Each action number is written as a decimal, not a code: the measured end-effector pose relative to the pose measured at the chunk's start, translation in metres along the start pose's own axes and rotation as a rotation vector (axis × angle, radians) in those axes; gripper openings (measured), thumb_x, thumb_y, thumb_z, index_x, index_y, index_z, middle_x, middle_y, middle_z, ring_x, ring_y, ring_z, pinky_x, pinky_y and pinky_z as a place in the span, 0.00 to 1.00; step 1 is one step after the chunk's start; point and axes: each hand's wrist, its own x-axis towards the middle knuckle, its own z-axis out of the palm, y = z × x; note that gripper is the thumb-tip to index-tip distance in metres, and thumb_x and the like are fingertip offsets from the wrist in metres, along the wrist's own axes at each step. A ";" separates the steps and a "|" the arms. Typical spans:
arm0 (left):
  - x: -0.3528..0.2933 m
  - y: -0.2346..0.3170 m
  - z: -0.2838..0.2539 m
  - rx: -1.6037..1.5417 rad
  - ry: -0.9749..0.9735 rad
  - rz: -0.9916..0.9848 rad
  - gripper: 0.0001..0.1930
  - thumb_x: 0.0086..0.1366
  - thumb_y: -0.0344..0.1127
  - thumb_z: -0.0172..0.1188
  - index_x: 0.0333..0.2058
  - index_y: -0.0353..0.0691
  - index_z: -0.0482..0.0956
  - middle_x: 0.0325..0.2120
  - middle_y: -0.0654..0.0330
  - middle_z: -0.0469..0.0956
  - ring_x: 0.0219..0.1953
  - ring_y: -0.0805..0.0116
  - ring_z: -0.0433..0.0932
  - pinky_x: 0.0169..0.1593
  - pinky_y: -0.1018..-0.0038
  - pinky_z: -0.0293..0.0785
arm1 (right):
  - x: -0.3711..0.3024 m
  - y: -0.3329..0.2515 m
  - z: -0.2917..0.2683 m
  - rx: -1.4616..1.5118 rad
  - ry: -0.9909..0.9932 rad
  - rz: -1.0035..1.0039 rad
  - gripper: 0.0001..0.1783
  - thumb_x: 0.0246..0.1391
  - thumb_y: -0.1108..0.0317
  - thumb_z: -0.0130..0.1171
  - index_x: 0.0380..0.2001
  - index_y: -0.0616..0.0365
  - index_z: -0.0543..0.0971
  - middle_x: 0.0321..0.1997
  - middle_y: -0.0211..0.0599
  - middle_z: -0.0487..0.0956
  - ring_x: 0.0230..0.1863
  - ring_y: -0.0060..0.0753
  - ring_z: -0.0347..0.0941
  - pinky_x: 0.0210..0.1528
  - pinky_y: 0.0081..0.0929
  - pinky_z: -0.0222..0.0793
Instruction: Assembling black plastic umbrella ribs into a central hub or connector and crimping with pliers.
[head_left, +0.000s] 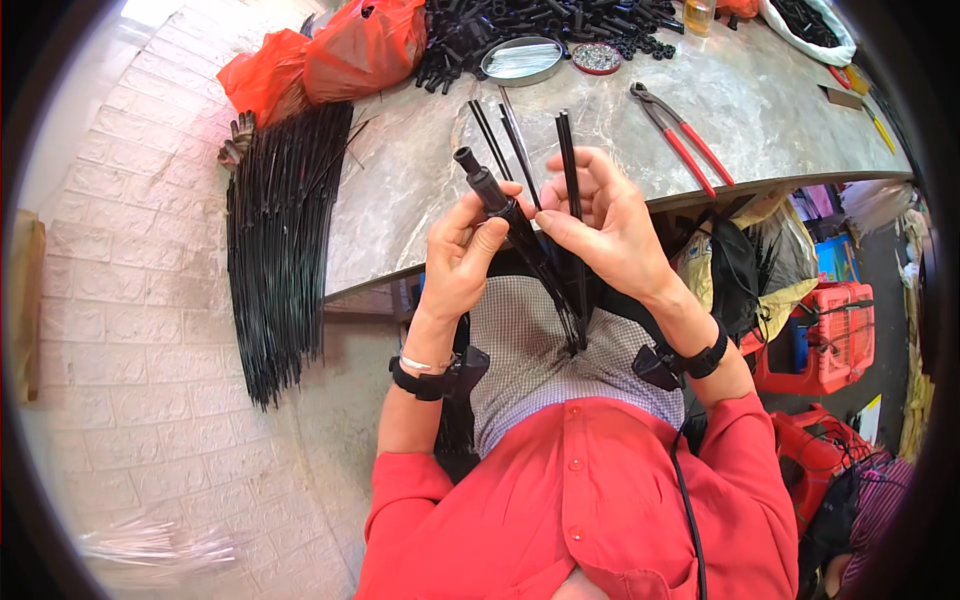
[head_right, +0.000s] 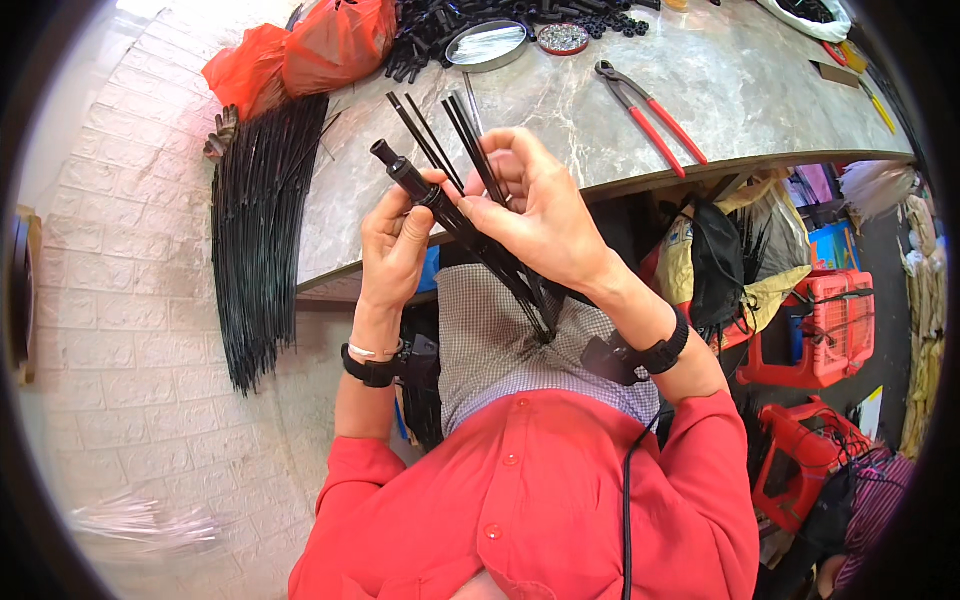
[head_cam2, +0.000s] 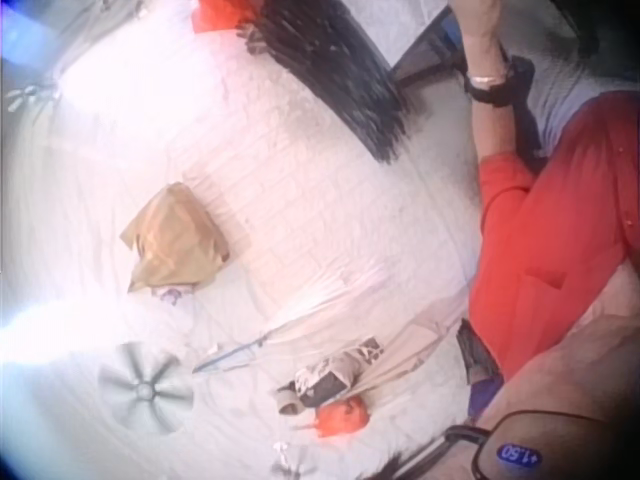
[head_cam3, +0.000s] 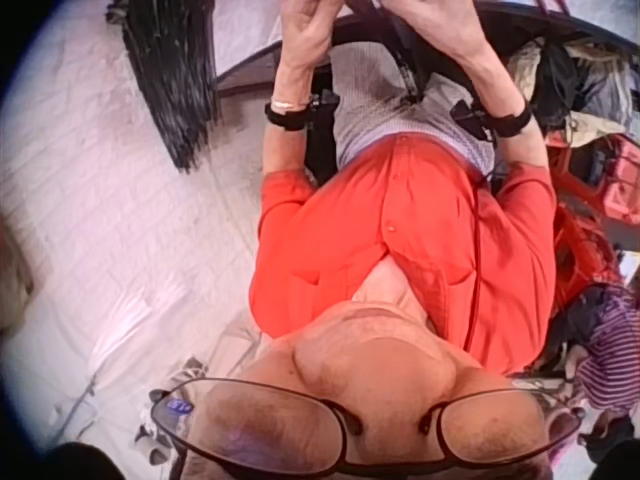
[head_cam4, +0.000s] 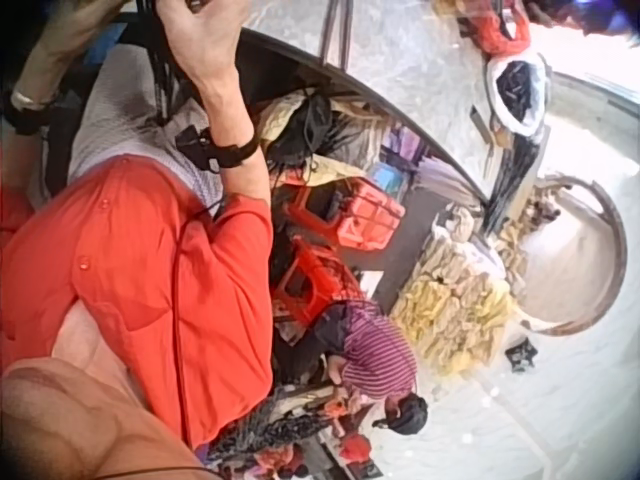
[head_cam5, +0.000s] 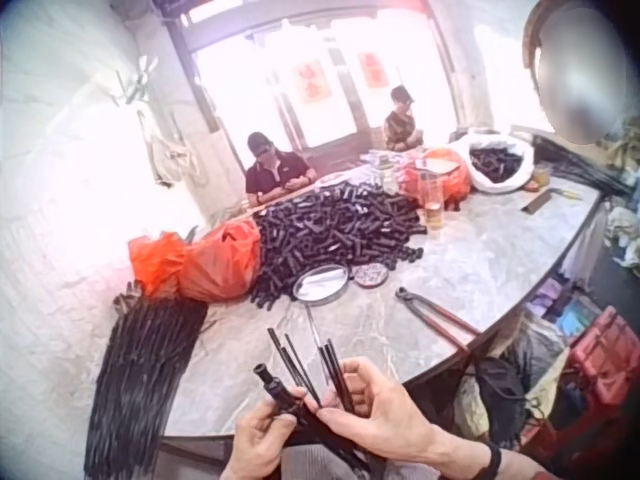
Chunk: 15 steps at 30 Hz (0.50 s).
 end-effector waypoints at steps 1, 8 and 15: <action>0.000 0.000 0.000 -0.018 -0.013 0.009 0.16 0.67 0.31 0.53 0.51 0.32 0.70 0.40 0.58 0.77 0.44 0.72 0.75 0.50 0.76 0.71 | -0.001 0.000 0.000 0.002 0.001 -0.001 0.16 0.50 0.73 0.62 0.41 0.65 0.70 0.35 0.29 0.75 0.31 0.13 0.71 0.36 0.15 0.70; -0.001 -0.001 0.004 -0.037 -0.018 0.014 0.17 0.67 0.33 0.53 0.51 0.32 0.70 0.40 0.58 0.77 0.44 0.73 0.75 0.50 0.77 0.70 | -0.005 0.000 -0.003 -0.158 -0.009 -0.076 0.09 0.51 0.70 0.62 0.32 0.61 0.75 0.24 0.22 0.72 0.26 0.07 0.61 0.25 0.10 0.57; 0.005 -0.001 0.010 -0.007 -0.062 0.031 0.18 0.66 0.35 0.54 0.51 0.32 0.70 0.41 0.60 0.76 0.44 0.75 0.74 0.49 0.79 0.69 | -0.012 -0.001 -0.005 -0.104 0.090 0.052 0.08 0.50 0.70 0.63 0.29 0.64 0.75 0.21 0.24 0.72 0.21 0.09 0.60 0.21 0.15 0.57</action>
